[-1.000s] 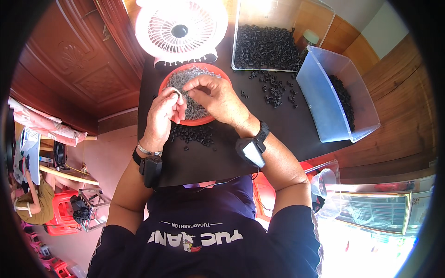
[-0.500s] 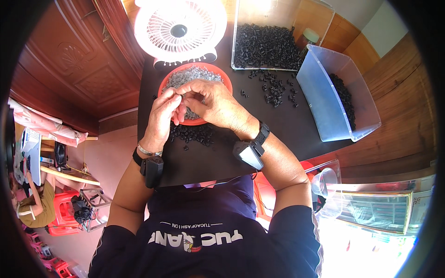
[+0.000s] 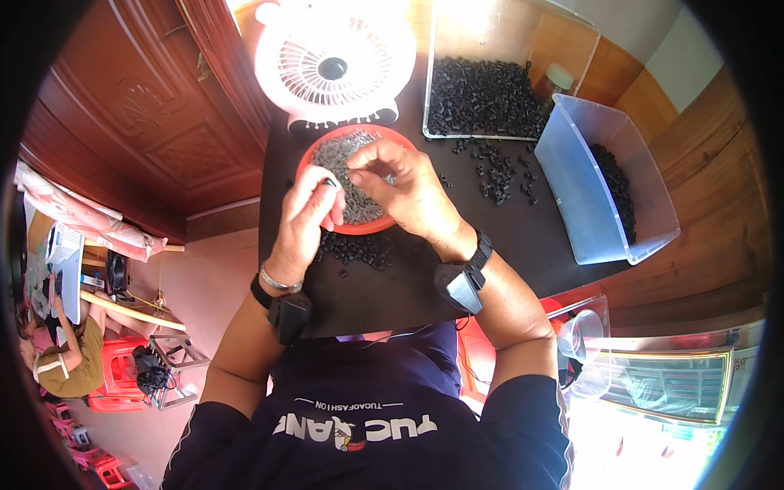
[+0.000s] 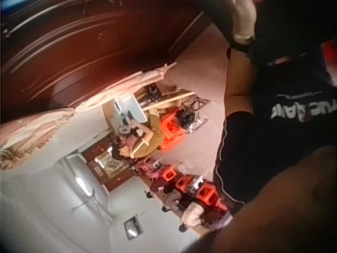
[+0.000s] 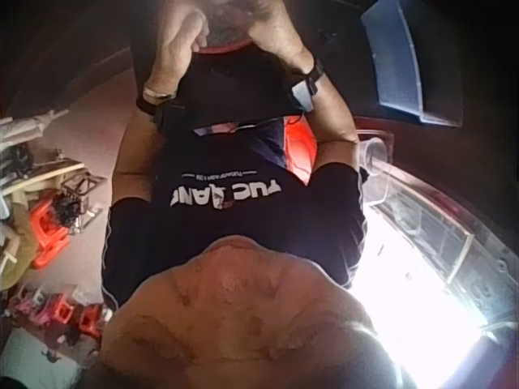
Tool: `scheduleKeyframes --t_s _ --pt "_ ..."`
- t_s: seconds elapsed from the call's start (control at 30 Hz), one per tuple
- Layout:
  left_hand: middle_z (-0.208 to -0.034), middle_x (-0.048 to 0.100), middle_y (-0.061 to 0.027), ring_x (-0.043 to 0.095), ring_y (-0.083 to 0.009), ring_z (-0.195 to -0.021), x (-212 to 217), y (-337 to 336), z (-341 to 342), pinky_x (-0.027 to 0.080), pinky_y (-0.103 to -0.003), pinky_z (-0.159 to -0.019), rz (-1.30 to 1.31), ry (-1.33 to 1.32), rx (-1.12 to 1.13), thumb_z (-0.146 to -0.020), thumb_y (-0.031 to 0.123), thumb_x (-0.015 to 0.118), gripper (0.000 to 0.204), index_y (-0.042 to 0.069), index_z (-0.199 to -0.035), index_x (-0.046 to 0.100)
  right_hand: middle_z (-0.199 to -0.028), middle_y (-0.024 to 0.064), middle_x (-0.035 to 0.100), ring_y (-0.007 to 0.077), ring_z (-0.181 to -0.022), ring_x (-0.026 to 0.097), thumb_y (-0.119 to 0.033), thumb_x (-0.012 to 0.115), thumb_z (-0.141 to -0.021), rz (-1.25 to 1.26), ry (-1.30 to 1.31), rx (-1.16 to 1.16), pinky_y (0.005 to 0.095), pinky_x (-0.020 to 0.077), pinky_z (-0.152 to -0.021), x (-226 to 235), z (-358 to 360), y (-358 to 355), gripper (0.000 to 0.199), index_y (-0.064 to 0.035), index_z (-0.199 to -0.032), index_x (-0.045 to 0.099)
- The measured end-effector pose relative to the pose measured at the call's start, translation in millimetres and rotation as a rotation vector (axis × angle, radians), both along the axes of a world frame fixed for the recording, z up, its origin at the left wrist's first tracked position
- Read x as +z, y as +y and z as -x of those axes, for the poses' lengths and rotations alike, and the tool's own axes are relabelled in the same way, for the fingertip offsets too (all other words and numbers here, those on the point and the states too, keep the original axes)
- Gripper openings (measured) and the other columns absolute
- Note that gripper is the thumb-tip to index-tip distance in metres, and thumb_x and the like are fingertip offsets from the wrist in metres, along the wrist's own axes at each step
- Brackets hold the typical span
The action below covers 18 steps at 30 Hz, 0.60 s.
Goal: The person picks up small black components and silver pins by hand, fits the pins into the components, and places the assembled pieces onto the table. This process is repeated several times, with the person occasionally reaching into a plastic bin for more black components.
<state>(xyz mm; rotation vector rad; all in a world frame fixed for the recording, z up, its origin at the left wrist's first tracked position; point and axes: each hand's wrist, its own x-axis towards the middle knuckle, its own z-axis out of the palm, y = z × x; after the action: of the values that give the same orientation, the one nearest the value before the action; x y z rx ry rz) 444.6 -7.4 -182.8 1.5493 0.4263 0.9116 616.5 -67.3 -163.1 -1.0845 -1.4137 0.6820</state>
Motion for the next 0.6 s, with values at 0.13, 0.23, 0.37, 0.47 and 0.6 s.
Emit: scheduleKeyframes --t_s 0.13,0.23,0.37,0.47,0.6 --pt "-0.072 0.049 -0.0048 0.048 -0.0115 -0.062 -7 -2 1 0.042 -0.027 -0.059 -0.19 0.047 0.025 -0.095 0.015 0.05 0.014 0.002 -0.1 0.049 -0.093 -0.0006 0.06 0.0067 -0.087 0.056 0.0 0.063 -0.089 0.006 0.118 0.077 0.0233 0.0467 -0.081 3 0 -4 0.011 -0.0029 -0.1 0.06" --pt "-0.072 0.051 -0.0084 0.052 -0.0178 -0.063 -8 -3 2 0.044 -0.031 -0.061 -0.276 0.084 0.036 -0.095 0.014 0.05 0.014 0.002 -0.1 0.05 -0.092 -0.0004 0.06 0.0071 -0.086 0.056 -0.001 0.06 -0.091 0.063 0.14 0.118 0.0232 0.0465 -0.08 9 -1 -7 0.013 -0.003 -0.103 0.059" --pt "-0.076 0.054 -0.0127 0.056 -0.0243 -0.067 -2 -6 3 0.045 -0.033 -0.065 -0.315 0.145 0.011 -0.094 0.013 0.05 0.014 0.001 -0.101 0.05 -0.091 -0.0002 0.059 0.0069 -0.085 0.055 -0.002 0.059 -0.092 0.145 0.123 0.16 0.0229 0.0464 -0.079 15 -4 -10 0.014 -0.0034 -0.106 0.058" --pt "-0.079 0.056 -0.0153 0.058 -0.0275 -0.07 3 -7 2 0.046 -0.034 -0.067 -0.391 0.211 -0.023 -0.093 0.013 0.051 0.013 0.001 -0.1 0.05 -0.085 -0.0006 0.06 0.0061 -0.079 0.055 -0.001 0.059 -0.091 0.186 -0.006 0.213 0.0228 0.047 -0.075 18 -6 -10 0.014 -0.0036 -0.105 0.057" --pt "-0.079 0.057 -0.0136 0.058 -0.0249 -0.069 2 -7 0 0.046 -0.035 -0.067 -0.445 0.182 -0.072 -0.094 0.012 0.049 0.013 0.0 -0.099 0.05 -0.082 -0.001 0.06 0.0057 -0.077 0.055 0.0 0.06 -0.09 0.271 -0.096 0.246 0.0226 0.0475 -0.072 21 -11 -9 0.013 -0.0035 -0.102 0.057"
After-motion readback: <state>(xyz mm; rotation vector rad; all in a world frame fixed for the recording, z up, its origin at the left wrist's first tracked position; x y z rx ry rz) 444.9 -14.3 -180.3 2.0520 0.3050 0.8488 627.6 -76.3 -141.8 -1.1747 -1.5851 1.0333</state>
